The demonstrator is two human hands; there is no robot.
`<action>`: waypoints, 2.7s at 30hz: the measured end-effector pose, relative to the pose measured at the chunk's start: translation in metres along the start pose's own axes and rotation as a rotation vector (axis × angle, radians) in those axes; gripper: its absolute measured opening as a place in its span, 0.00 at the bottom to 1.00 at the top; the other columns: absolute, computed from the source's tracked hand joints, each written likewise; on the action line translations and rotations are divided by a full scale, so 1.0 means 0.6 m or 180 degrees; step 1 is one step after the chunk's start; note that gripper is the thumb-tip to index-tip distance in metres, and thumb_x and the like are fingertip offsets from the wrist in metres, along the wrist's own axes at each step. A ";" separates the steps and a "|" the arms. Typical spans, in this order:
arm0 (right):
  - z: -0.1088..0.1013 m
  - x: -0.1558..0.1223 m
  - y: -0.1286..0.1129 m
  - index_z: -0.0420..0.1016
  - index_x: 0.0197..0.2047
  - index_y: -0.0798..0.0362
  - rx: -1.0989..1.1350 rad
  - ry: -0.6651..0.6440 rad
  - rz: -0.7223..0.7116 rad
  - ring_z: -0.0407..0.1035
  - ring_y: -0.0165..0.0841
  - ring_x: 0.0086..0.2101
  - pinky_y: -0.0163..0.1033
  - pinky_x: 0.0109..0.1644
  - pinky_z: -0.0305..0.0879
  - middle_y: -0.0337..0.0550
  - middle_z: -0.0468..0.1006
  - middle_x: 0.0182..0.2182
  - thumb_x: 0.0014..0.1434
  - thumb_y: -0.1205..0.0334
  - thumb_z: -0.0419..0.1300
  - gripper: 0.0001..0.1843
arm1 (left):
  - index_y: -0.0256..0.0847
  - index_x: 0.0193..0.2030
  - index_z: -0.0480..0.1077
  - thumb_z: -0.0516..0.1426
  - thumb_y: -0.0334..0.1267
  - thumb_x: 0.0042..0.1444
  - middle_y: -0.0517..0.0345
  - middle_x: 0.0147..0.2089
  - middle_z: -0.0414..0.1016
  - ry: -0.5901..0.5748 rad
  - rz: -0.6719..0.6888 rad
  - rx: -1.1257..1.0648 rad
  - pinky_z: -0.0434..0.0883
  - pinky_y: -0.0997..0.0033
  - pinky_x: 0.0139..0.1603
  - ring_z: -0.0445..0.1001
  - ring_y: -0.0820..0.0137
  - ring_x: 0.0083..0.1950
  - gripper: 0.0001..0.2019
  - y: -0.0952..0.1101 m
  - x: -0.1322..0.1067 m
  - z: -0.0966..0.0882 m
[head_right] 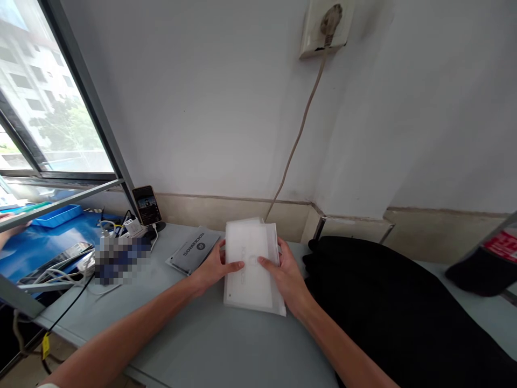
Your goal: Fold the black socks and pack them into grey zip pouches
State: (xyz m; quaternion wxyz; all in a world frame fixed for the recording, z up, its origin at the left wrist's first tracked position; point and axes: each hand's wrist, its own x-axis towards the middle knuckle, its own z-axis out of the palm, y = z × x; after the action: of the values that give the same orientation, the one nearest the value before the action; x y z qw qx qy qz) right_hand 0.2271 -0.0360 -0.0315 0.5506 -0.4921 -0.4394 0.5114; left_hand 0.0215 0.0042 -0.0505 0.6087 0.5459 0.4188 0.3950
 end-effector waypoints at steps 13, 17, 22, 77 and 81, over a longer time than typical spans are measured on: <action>-0.004 -0.002 0.043 0.54 0.61 0.44 -0.1380 0.0064 -0.1270 0.69 0.48 0.57 0.54 0.61 0.67 0.53 0.71 0.57 0.66 0.43 0.56 0.27 | 0.41 0.60 0.59 0.52 0.44 0.70 0.44 0.58 0.72 0.0420 0.1464 0.1408 0.68 0.56 0.62 0.72 0.57 0.60 0.16 0.006 -0.037 0.028; -0.012 0.012 0.051 0.58 0.53 0.44 -0.1567 0.0056 -0.0904 0.74 0.48 0.50 0.53 0.53 0.72 0.51 0.76 0.50 0.68 0.42 0.52 0.18 | 0.43 0.61 0.58 0.49 0.39 0.70 0.47 0.60 0.71 0.0317 0.1117 0.1460 0.66 0.57 0.64 0.70 0.59 0.62 0.15 0.000 -0.021 0.017; -0.022 0.035 0.074 0.62 0.58 0.47 -0.1272 -0.0021 -0.0578 0.77 0.44 0.48 0.48 0.49 0.75 0.50 0.79 0.52 0.67 0.41 0.53 0.24 | 0.40 0.63 0.56 0.48 0.37 0.68 0.46 0.55 0.75 0.0538 0.0665 0.1721 0.71 0.60 0.54 0.75 0.60 0.53 0.18 0.007 -0.011 0.001; 0.001 -0.018 0.021 0.64 0.28 0.49 -0.0976 -0.0857 -0.0401 0.58 0.31 0.27 0.36 0.31 0.58 0.33 0.62 0.25 0.66 0.36 0.54 0.26 | 0.39 0.41 0.78 0.59 0.60 0.61 0.53 0.37 0.76 -0.1305 -0.0144 0.1349 0.68 0.72 0.34 0.72 0.68 0.34 0.23 0.092 -0.029 -0.022; 0.007 -0.025 0.016 0.61 0.27 0.48 -0.1103 -0.0853 -0.0416 0.55 0.32 0.29 0.36 0.32 0.57 0.34 0.59 0.26 0.68 0.36 0.50 0.27 | 0.40 0.34 0.72 0.54 0.61 0.65 0.59 0.31 0.69 -0.1538 0.0211 0.1492 0.64 0.72 0.31 0.65 0.71 0.30 0.24 0.073 -0.039 -0.001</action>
State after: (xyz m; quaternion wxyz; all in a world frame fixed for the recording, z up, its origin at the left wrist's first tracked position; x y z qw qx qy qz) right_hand 0.2207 -0.0508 -0.0400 0.4265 -0.4775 -0.6209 0.4523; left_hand 0.0121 -0.0134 -0.0050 0.5351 0.7622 0.3239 0.1667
